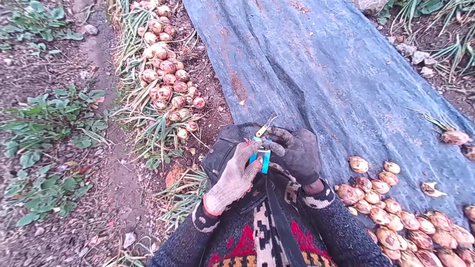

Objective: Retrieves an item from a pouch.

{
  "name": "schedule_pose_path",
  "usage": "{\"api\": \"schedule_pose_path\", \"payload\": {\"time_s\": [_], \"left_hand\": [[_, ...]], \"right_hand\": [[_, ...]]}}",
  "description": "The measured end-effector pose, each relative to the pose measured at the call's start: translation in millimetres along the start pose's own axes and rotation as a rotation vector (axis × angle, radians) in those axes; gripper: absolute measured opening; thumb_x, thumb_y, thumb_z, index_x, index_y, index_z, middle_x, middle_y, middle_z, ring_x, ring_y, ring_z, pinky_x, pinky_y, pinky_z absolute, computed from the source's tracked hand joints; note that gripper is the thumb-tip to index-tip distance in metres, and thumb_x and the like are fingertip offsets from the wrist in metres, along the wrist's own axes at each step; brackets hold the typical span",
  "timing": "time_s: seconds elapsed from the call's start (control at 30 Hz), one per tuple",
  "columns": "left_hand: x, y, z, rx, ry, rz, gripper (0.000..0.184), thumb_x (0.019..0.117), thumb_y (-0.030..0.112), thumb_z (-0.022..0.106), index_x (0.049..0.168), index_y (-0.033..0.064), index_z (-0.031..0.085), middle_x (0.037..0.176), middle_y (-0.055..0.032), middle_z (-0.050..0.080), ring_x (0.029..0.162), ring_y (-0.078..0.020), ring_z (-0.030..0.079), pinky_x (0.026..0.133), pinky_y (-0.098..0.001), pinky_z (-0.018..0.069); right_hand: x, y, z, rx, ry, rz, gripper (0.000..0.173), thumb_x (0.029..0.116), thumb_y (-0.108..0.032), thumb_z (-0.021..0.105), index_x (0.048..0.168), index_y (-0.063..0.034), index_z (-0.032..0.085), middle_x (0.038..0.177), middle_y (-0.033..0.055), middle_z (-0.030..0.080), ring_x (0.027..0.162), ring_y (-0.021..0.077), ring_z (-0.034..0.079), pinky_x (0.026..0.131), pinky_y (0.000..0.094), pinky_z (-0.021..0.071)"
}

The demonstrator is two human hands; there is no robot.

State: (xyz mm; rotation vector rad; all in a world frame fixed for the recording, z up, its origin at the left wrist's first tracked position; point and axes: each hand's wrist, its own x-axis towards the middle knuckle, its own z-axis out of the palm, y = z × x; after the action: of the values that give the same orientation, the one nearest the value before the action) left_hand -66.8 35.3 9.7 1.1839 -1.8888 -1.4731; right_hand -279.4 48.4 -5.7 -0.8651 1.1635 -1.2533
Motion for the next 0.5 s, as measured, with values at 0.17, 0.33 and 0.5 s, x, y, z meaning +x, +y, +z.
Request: {"api": "schedule_pose_path", "payload": {"time_s": [0.17, 0.33, 0.5], "left_hand": [[4, -5, -5, 0.054, -0.044, 0.058, 0.044, 0.0957, 0.021, 0.069, 0.14, 0.0197, 0.063, 0.139, -0.0052, 0.058, 0.122, -0.0131, 0.06, 0.1, -0.0329, 0.0564], [4, -6, -3, 0.028, 0.107, 0.024, 0.054, 0.0903, 0.017, 0.075, 0.142, 0.01, 0.059, 0.135, -0.0058, 0.063, 0.117, -0.0127, 0.065, 0.098, -0.0323, 0.059], [7, -7, 1, 0.092, 0.211, 0.031, 0.054, 0.0889, 0.019, 0.076, 0.14, 0.0092, 0.061, 0.13, -0.0062, 0.066, 0.113, -0.0118, 0.067, 0.096, -0.0312, 0.0596]], "right_hand": [[6, 1, -4, -0.043, -0.009, 0.066, 0.042, 0.1009, -0.019, 0.064, 0.137, 0.0015, 0.058, 0.101, 0.0085, 0.074, 0.072, 0.0128, 0.068, 0.061, 0.0278, 0.0588], [1, 0, 1, -0.173, 0.123, -0.085, 0.034, 0.103, -0.02, 0.061, 0.127, 0.0038, 0.063, 0.102, 0.0096, 0.074, 0.076, 0.0152, 0.071, 0.067, 0.0305, 0.0623], [-4, 10, -11, -0.396, -0.062, -0.479, 0.028, 0.0853, -0.02, 0.083, 0.106, -0.0041, 0.074, 0.138, 0.0227, 0.06, 0.131, 0.0324, 0.056, 0.108, 0.0456, 0.0509]]}}
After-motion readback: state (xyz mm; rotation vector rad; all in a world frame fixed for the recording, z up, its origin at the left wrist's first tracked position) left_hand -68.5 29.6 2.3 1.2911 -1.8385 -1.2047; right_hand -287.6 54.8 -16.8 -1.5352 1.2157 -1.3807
